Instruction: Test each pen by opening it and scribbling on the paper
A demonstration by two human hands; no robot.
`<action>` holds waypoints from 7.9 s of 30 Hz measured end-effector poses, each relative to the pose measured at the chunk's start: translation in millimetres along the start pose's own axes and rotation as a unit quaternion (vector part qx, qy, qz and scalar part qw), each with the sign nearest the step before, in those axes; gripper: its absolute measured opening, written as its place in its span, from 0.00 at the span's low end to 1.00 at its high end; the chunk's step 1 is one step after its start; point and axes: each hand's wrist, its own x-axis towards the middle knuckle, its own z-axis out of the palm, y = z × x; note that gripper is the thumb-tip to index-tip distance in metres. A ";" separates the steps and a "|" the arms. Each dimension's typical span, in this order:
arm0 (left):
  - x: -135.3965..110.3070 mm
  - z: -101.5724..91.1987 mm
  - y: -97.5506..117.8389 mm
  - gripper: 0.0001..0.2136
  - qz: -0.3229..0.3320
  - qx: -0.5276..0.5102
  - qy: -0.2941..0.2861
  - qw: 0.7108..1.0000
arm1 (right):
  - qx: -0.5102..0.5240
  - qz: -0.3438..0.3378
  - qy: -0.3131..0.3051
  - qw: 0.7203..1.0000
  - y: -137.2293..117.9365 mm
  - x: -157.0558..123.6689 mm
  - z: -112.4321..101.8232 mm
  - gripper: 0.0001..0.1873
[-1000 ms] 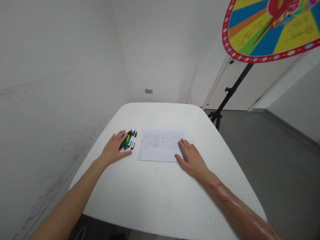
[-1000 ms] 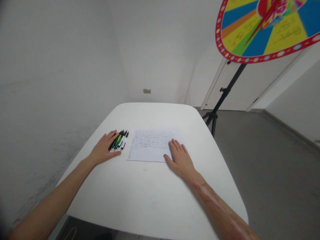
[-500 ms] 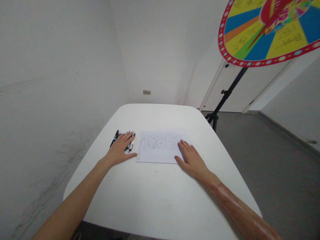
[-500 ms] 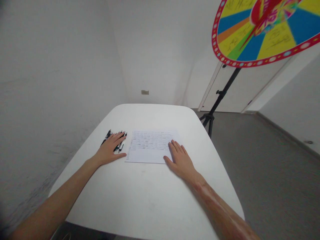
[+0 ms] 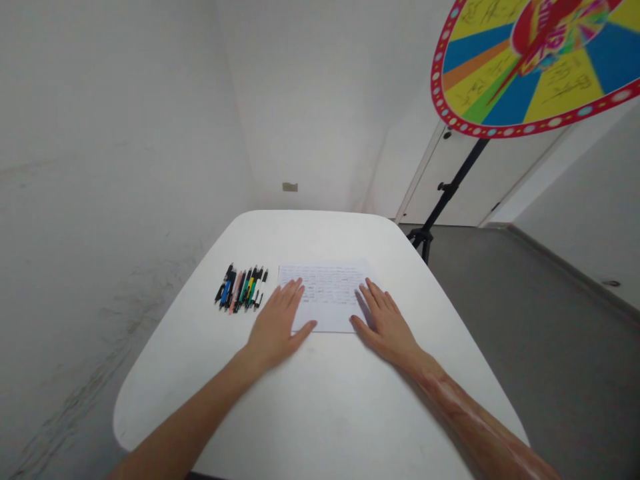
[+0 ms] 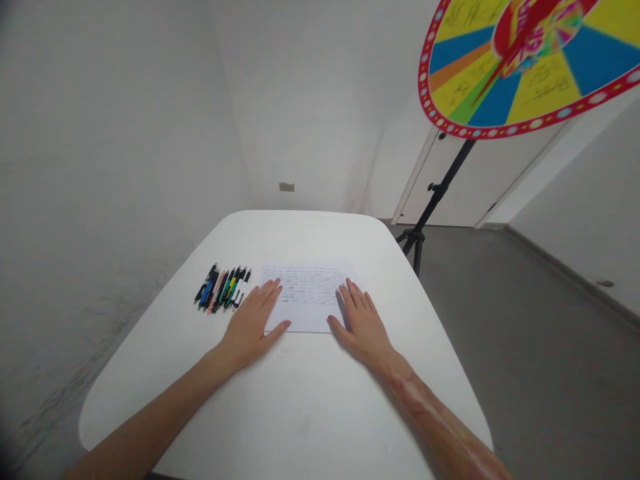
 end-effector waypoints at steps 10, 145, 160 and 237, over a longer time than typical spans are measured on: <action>7.4 47.3 -2.0 0.48 -0.050 0.014 0.018 0.998 | 0.003 -0.006 -0.001 1.000 -0.1 11.5 -2.6 0.47; 34.7 7.6 -14.9 0.10 0.007 -0.176 0.036 0.984 | 0.291 -0.054 0.085 0.951 -38.9 57.6 6.7 0.19; 32.2 8.7 -15.7 0.10 -0.058 -0.250 0.053 0.965 | 0.301 -0.071 0.076 0.948 -40.3 56.8 4.3 0.17; 24.7 13.0 -17.1 0.09 -0.006 -0.173 0.067 0.983 | 0.396 0.008 0.115 0.911 -42.0 53.7 3.7 0.09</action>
